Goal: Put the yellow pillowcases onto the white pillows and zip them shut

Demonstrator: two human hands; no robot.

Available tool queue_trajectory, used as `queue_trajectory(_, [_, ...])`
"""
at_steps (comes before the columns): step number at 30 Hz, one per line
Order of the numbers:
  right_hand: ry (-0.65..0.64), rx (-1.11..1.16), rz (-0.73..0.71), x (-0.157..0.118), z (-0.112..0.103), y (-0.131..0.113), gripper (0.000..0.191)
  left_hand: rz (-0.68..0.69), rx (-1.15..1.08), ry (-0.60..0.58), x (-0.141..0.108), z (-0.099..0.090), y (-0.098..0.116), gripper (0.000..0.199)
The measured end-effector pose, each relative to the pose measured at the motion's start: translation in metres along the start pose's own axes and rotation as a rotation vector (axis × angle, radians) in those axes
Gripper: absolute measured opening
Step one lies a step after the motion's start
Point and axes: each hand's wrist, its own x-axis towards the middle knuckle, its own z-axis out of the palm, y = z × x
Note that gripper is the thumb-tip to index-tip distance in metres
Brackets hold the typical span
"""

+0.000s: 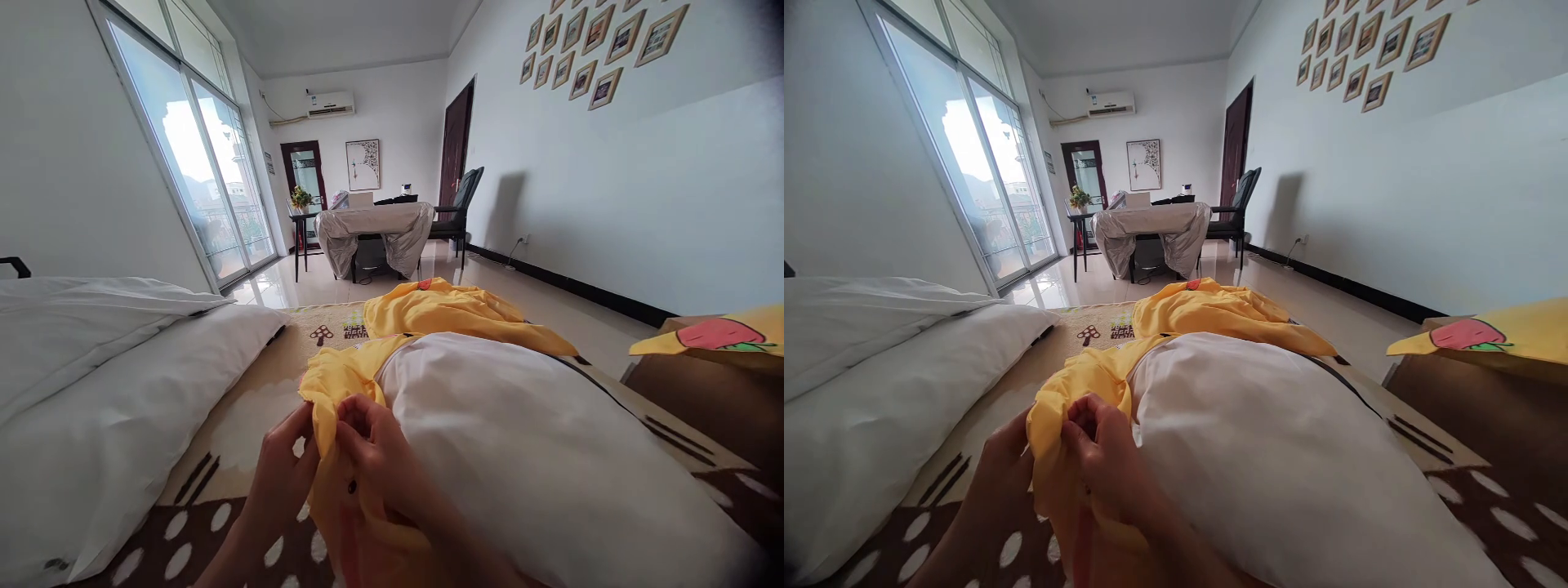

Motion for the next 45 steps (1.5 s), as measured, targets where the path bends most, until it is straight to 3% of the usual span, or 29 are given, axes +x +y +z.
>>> queue_trajectory(8, [-0.030,-0.073,-0.068,-0.002,0.001,0.001,0.016,-0.042,-0.013,-0.064,0.003,-0.002,-0.003,0.023])
queue_trajectory(18, [-0.052,0.136,0.044,0.004,-0.005,0.004,0.026,-0.185,-0.268,-0.170,0.009,0.000,0.000,0.036])
queue_trajectory(23, [-0.027,0.282,0.105,0.004,-0.003,0.006,0.023,-0.166,-0.177,-0.170,0.010,-0.001,-0.005,0.039])
queue_trajectory(29, [-0.047,0.589,0.189,0.010,-0.003,0.013,0.015,-0.156,0.111,-0.188,0.006,0.002,-0.003,0.035])
queue_trajectory(33, [-0.056,0.663,0.185,0.013,-0.001,0.017,0.011,-0.178,0.063,-0.168,0.007,0.002,-0.004,0.026])
queue_trajectory(36, [0.014,0.536,0.160,0.011,0.000,0.017,0.013,-0.222,-0.139,-0.174,0.010,-0.002,-0.006,0.025])
queue_trajectory(42, [0.096,-0.240,-0.068,0.003,0.000,0.012,0.009,-0.294,-0.459,-0.191,0.011,-0.011,-0.003,0.028])
queue_trajectory(45, [0.197,-0.446,-0.137,-0.001,0.002,0.007,0.004,-0.282,-0.470,-0.180,0.010,-0.011,-0.001,0.027])
